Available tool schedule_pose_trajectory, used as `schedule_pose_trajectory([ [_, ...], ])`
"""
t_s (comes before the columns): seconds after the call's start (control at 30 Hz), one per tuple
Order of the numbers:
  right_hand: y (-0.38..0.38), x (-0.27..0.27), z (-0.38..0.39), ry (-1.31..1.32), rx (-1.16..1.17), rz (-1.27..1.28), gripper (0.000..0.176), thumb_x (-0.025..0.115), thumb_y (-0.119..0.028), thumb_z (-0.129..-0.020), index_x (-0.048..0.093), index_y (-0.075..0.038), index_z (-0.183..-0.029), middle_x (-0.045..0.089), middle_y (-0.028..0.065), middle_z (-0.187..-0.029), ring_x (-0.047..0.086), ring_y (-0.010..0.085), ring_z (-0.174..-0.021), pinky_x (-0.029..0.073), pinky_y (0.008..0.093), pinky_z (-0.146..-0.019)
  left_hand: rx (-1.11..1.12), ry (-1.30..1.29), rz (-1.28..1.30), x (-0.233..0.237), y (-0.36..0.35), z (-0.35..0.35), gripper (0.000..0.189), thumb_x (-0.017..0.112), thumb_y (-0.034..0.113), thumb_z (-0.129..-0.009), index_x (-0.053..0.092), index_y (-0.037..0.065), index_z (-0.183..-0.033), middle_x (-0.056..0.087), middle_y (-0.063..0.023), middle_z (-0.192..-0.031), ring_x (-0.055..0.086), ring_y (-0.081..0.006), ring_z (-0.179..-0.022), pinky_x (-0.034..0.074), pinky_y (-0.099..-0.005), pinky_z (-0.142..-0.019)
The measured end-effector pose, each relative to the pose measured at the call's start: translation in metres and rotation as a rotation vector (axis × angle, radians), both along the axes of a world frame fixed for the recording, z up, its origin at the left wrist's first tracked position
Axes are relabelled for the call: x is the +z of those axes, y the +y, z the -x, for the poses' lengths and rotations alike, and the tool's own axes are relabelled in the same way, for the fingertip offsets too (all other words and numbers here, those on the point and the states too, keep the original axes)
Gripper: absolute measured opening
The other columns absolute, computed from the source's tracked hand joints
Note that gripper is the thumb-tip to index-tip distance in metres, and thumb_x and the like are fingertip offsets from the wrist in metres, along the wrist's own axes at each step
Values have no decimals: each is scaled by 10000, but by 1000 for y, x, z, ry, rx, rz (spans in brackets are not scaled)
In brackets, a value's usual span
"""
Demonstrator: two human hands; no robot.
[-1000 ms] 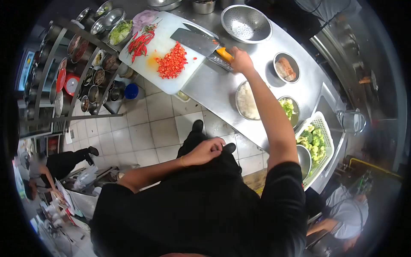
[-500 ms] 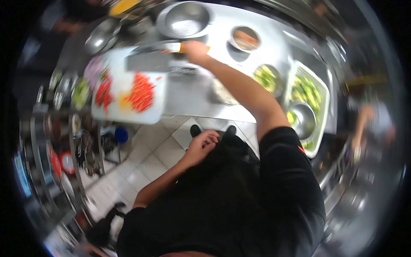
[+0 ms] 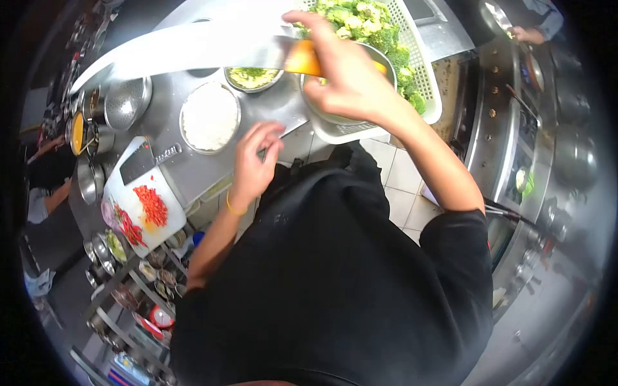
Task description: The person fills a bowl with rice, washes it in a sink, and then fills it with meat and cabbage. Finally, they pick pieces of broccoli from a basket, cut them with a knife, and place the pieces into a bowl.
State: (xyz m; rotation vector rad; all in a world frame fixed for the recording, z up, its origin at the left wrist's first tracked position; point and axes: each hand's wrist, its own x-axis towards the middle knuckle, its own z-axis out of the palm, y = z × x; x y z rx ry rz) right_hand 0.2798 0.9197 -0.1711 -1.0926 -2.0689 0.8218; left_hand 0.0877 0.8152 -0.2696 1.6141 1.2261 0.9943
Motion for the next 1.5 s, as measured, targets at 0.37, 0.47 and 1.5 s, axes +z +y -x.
schedule_pose_trajectory([
  [0.37,4,-60,-248,31,-137,519,479,648,16,-743,501,-94,-1185,595,-3,-933,450,67,-664,405,215,-637,-20,632,226,-8,108,-122,538,617,-38,-686,516,97,-1198,562,-116,-1034,601,-208,-775,491,-313,-689],
  [0.47,6,-66,-271,28,-157,651,496,663,38,-731,506,-88,-1184,588,0,-994,446,64,-688,404,212,-646,134,-101,629,4,104,-104,414,561,9,-795,510,51,-1203,579,-109,-1058,602,-164,-765,492,-267,-672],
  [1.5,-17,-38,-195,-215,-218,635,430,674,-51,-797,523,-74,-1199,416,-74,-697,328,22,-589,270,166,-536,781,-58,730,-39,-89,26,182,503,-13,-787,602,-24,-939,613,-19,-817,564,-58,-727,476,-219,-636],
])
